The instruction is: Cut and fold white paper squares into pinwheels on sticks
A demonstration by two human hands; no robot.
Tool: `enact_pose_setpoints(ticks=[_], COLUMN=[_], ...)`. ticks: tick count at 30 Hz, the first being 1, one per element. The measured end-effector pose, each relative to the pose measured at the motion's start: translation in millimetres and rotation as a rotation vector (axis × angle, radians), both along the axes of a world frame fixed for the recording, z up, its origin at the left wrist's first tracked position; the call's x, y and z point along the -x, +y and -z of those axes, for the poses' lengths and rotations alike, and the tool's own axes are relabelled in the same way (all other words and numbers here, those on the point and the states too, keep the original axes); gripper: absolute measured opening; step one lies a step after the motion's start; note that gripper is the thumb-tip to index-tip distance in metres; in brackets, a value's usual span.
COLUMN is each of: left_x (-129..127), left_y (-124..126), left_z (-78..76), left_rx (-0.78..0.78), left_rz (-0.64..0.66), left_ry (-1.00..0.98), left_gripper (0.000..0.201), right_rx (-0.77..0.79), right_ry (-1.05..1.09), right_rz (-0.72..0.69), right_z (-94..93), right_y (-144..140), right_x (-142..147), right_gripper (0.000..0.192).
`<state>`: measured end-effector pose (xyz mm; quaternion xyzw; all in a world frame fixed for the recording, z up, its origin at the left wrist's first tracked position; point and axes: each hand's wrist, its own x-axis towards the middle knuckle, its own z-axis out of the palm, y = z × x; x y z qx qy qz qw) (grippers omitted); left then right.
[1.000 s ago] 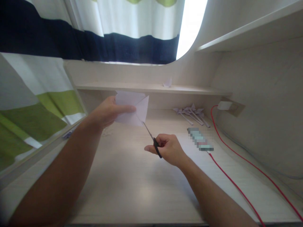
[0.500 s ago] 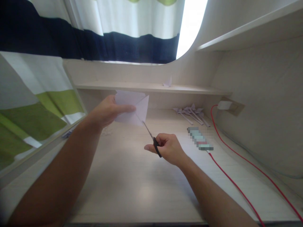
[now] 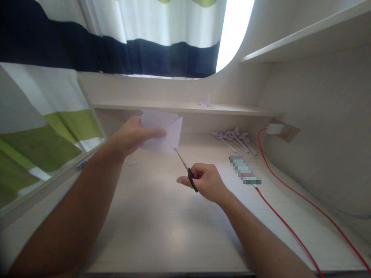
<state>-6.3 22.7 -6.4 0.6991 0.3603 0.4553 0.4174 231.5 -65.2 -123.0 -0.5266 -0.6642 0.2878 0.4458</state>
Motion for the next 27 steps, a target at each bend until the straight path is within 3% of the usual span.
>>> enact_pose_setpoints(ticks=[27], left_x=[2.0], left_y=[1.4], left_z=[0.8], left_rx=[-0.013], left_rz=[-0.023], left_ry=[-0.004], left_gripper=[0.039], right_rx=[0.047], right_ry=[0.05], right_rz=[-0.006], right_z=[2.6], right_y=[0.9], right_x=[-0.6], right_gripper=[0.052])
